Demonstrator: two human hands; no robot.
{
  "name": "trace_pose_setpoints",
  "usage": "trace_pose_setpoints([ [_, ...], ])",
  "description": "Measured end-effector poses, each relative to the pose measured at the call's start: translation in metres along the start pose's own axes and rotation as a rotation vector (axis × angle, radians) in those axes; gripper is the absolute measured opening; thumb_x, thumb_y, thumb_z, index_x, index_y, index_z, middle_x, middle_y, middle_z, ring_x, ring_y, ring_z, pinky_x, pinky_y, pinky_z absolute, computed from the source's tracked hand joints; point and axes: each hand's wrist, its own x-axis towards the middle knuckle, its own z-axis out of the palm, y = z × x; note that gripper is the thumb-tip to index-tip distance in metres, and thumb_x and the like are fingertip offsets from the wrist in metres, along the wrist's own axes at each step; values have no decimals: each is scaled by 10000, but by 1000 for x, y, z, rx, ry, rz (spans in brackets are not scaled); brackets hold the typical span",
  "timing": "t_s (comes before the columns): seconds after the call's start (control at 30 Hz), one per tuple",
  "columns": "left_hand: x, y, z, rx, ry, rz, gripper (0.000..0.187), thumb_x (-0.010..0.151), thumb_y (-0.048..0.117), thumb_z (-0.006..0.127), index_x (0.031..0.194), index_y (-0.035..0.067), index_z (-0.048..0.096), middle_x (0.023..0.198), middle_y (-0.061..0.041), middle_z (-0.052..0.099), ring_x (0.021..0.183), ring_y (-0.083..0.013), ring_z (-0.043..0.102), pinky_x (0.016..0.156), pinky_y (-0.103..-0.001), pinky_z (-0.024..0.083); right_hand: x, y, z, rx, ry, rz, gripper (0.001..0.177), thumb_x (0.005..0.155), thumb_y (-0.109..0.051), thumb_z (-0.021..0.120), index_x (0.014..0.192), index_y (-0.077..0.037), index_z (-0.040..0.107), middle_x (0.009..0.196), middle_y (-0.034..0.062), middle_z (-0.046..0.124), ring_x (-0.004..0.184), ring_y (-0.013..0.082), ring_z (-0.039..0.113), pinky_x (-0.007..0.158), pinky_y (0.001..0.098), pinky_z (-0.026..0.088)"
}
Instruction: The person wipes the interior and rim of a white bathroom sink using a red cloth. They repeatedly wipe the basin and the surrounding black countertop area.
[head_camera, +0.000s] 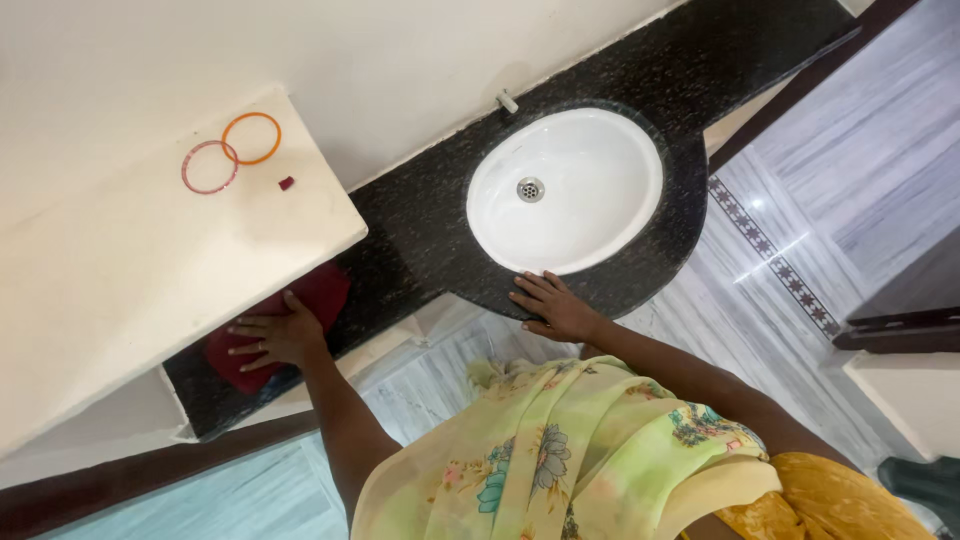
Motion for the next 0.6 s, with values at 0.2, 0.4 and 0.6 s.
trace_pose_setpoints([
  [0.2,-79,49,26,73,-42,282,1067,974,779,303,1633,-50,170,1720,-258,89,1529,-600,18,1129,-824,3,5,4,-12,356,124,146,632,1025,-422,586,1553,-108,438,1616,154,393,1477,316,375,1226,454,330],
  [0.4,-184,116,53,75,-124,586,1022,969,743,339,1614,-39,207,1708,-243,94,1522,-568,14,1131,-800,-16,19,6,-19,341,312,227,519,1060,-307,562,1533,-113,470,1614,150,428,1517,342,353,1218,454,335],
  [0.6,-268,156,70,59,-213,819,934,1025,633,407,1619,-53,184,1713,-263,71,1527,-574,-30,1130,-794,-35,39,-7,-16,482,260,189,589,1100,-389,464,1597,-85,376,1662,162,354,1561,339,283,1274,475,231],
])
